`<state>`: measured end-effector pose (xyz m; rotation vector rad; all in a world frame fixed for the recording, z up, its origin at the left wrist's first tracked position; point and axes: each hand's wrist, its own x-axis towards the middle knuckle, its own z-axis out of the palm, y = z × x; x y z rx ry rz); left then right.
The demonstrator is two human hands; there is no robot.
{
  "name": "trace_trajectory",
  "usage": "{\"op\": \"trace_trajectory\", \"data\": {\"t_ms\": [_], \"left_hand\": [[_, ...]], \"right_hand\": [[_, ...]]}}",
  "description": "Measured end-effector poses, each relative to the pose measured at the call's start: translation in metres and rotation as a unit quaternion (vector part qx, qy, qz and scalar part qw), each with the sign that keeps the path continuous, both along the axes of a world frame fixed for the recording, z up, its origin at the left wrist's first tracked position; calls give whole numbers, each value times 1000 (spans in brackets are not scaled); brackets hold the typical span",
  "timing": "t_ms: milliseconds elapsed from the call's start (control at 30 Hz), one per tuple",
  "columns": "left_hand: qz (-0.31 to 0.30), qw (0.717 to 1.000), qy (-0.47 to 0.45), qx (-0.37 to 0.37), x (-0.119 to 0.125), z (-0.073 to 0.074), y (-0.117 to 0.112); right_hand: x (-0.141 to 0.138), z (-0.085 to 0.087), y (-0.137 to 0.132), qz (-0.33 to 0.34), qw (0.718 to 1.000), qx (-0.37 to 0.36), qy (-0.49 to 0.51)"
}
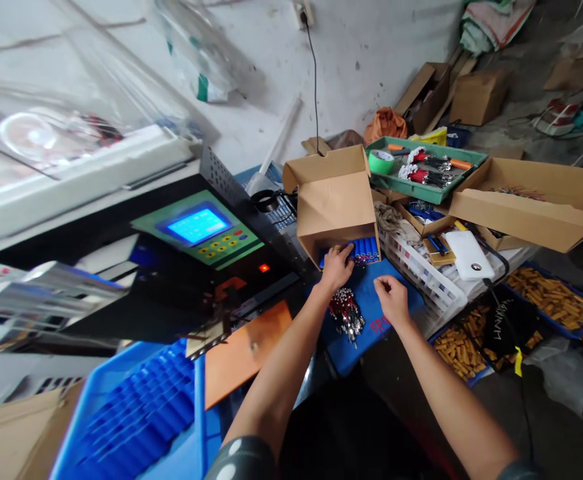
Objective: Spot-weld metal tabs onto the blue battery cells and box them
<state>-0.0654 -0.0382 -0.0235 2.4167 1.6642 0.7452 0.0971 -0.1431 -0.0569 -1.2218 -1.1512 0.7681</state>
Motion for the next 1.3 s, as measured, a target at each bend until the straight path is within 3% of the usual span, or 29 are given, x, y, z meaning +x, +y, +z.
{"op": "trace_trajectory", "data": {"t_ms": [133,233,333,433,500,567,667,800,933,1067,1167,1300], "left_hand": [[-2,998,-57,1,4,0,2],[-5,993,-116,18,2,13,-16],[-2,982,-186,34,-10,32,-65],[14,964,-253,76,-32,37,-142],[33,961,-260,91,-51,27,-194],[55,965,-240,93,-69,8,-236],[91,966,-228,80,-88,-23,-270],[109,957,-260,67,-96,-42,-273],[113,961,-249,50,-95,-42,-269],[110,959,-258,43,-96,-41,-270],[111,956,-269,43,-97,-41,-271],[114,955,-273,36,-97,-40,-270]], "right_hand": [[1,0,0,-1,1000,4,-8],[2,1,1,-7,1000,8,-22],[2,0,3,-10,999,8,-39],[3,-4,5,-11,998,8,-69],[3,-6,6,-9,995,9,-97],[1,-5,7,-6,992,9,-128],[-12,6,7,17,982,6,-189],[-46,31,9,84,945,-11,-315],[-78,50,15,122,893,-90,-424],[-90,50,21,115,864,-120,-475],[-89,45,26,102,882,-106,-447],[-81,44,32,121,942,-53,-309]]}}
